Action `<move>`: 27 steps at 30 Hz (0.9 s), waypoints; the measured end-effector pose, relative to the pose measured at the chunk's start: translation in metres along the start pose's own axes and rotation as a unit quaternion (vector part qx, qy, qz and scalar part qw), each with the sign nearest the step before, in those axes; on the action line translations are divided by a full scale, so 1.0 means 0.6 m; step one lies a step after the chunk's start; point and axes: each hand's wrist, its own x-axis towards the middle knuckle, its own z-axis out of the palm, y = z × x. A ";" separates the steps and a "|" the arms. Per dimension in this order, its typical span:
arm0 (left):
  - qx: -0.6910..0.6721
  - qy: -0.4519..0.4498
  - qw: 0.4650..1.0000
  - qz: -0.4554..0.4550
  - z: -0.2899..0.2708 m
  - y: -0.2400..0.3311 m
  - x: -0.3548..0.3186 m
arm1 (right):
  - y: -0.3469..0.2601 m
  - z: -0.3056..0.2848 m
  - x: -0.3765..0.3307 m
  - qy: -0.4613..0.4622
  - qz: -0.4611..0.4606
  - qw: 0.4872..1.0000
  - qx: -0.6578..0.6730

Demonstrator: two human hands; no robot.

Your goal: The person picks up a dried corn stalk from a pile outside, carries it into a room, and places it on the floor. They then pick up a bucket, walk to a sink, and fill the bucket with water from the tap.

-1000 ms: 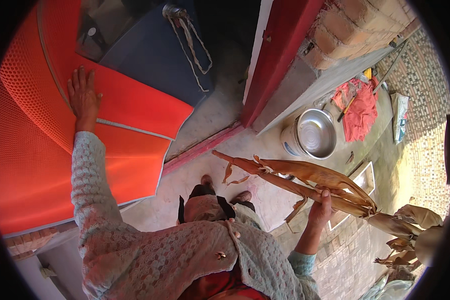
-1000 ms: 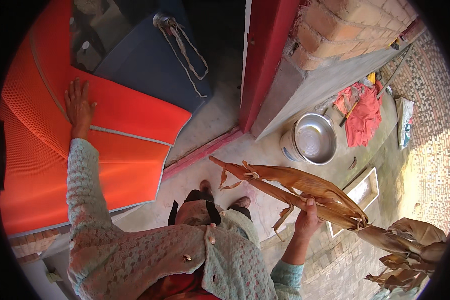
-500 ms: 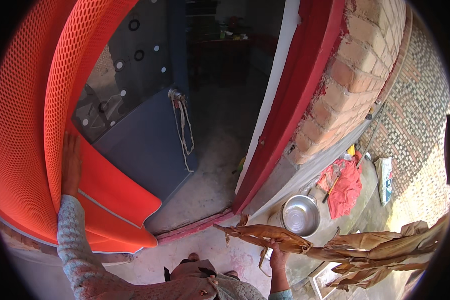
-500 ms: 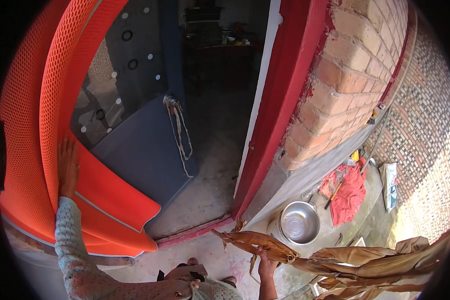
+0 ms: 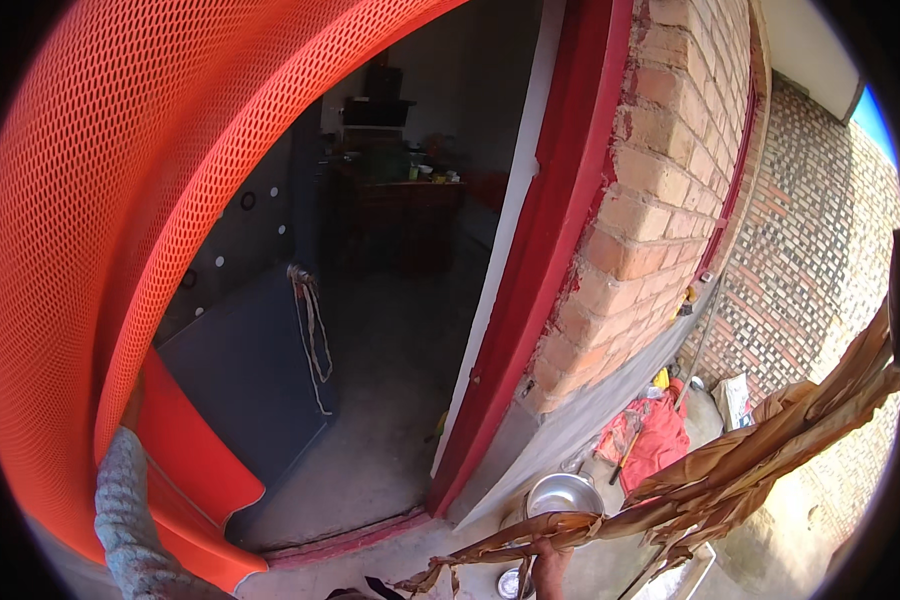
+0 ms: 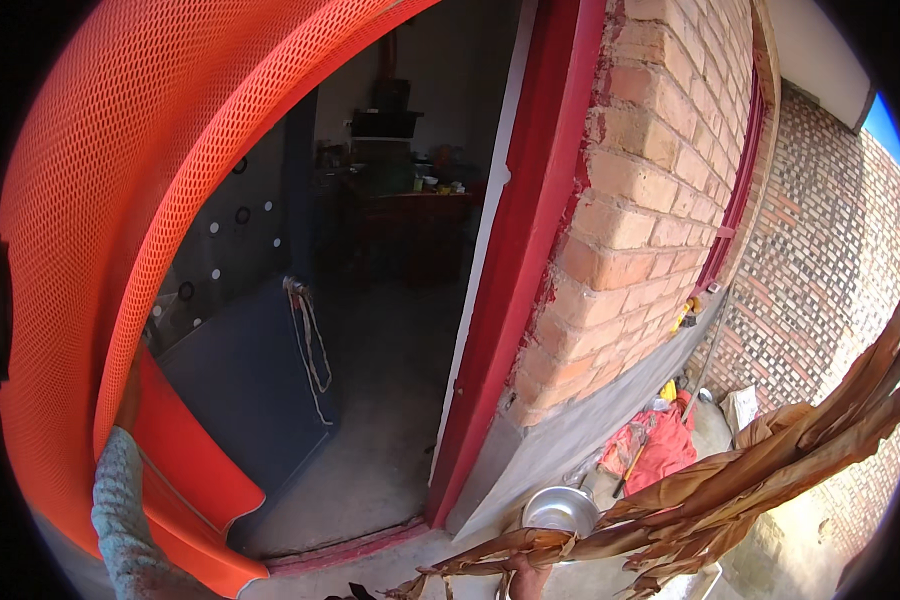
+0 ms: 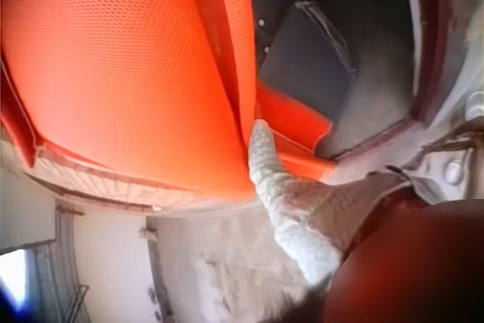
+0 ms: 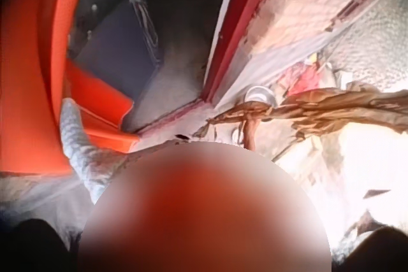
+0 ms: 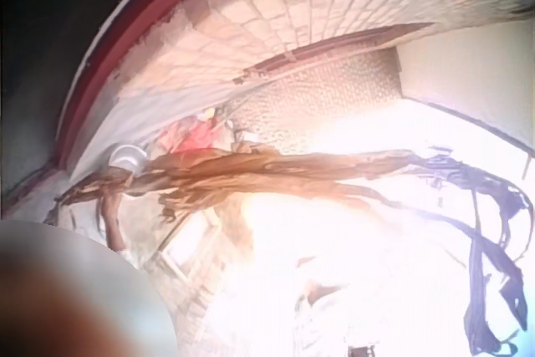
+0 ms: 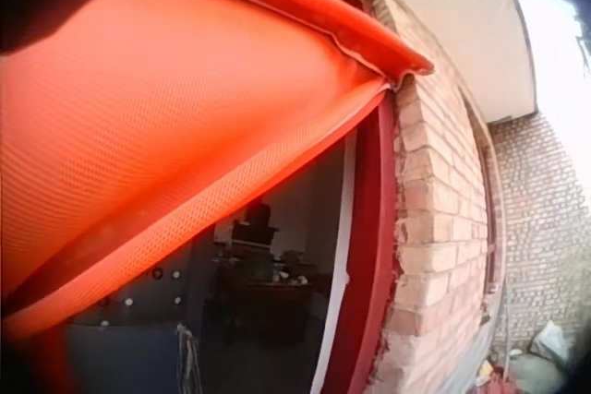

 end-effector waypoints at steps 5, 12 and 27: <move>0.057 -0.025 0.998 0.010 0.000 0.000 0.040 | 0.033 0.030 0.004 0.017 0.048 0.999 0.008; 0.082 -0.111 0.990 0.006 -0.073 -0.004 0.064 | 0.111 0.059 -0.031 -0.034 0.121 0.991 -0.046; 0.224 -0.142 0.963 -0.045 -0.072 -0.166 0.058 | 0.189 0.265 -0.067 -0.159 0.144 0.974 -0.068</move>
